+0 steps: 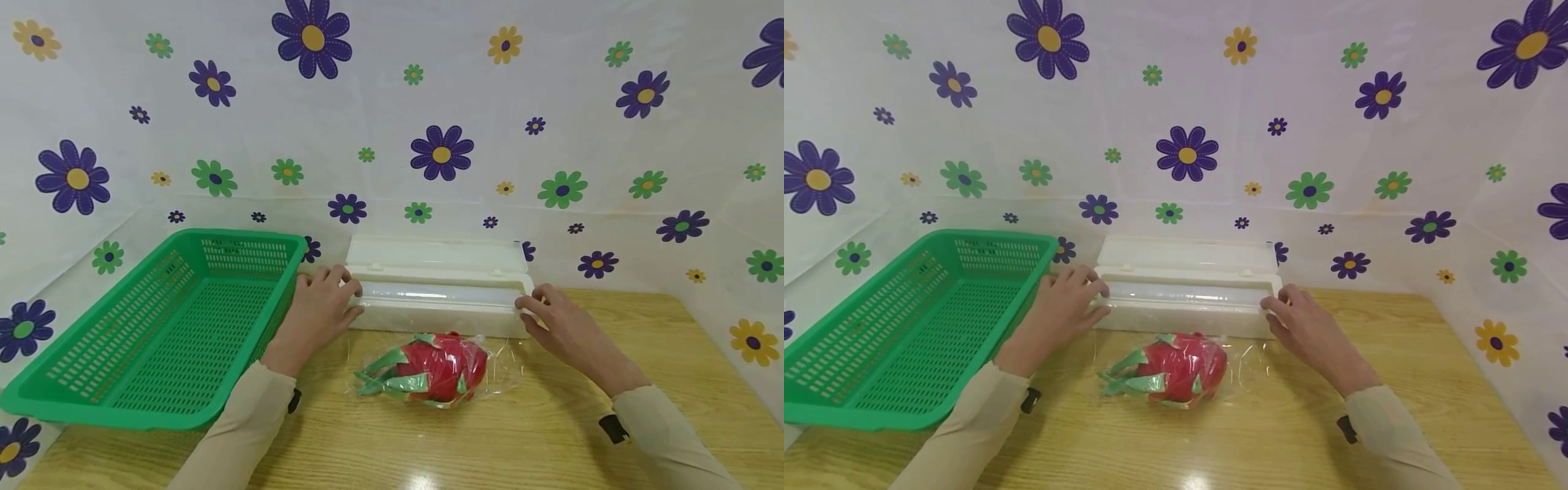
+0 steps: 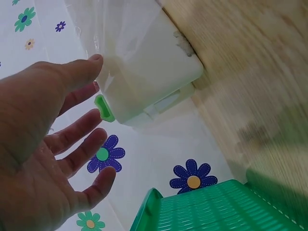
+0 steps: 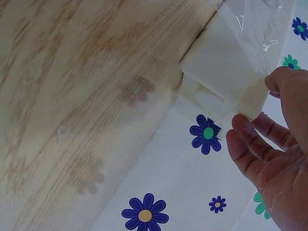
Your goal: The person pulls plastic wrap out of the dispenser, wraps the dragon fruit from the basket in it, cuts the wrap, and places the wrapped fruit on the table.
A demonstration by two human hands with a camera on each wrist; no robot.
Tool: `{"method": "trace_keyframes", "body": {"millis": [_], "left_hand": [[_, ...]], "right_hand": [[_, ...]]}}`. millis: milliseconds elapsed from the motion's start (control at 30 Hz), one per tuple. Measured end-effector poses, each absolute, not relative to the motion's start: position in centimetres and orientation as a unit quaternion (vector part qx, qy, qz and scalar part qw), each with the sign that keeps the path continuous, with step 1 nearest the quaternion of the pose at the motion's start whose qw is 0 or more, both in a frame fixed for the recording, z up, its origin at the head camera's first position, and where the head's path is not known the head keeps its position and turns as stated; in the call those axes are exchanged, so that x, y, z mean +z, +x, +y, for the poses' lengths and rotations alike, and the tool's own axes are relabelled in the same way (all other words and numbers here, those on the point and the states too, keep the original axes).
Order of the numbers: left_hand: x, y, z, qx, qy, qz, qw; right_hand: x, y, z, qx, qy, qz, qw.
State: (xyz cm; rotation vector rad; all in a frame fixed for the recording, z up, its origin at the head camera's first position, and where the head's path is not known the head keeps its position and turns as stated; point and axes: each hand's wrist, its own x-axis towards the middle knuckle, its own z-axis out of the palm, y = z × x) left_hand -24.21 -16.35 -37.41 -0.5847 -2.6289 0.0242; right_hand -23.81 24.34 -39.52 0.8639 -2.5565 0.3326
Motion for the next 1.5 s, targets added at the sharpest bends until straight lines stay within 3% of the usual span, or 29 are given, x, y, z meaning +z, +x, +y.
{"method": "trace_keyframes", "body": {"millis": [433,800,1100,1333,1500], "left_hand": [[-37.1,-24.2,-16.2,-0.056,-0.236,-0.948,0.204],[-35.4,-23.5,-15.7,-0.278,-0.242,-0.927,0.061],[-35.2,-23.1,-15.1,-0.324,-0.218,-0.92,0.034],[-35.3,-22.5,-14.9,-0.342,-0.197,-0.919,0.027],[-35.2,-22.1,-14.7,-0.335,-0.18,-0.924,0.037]], "right_hand": [[-39.5,-23.8,24.3,0.134,0.323,-0.91,0.221],[-39.5,-24.5,25.6,0.239,0.303,-0.905,0.181],[-37.7,-24.2,26.3,0.261,0.246,-0.923,0.14],[-36.5,-21.2,22.1,0.205,0.377,-0.873,0.23],[-36.1,-18.4,17.6,0.145,0.464,-0.853,0.189]]}}
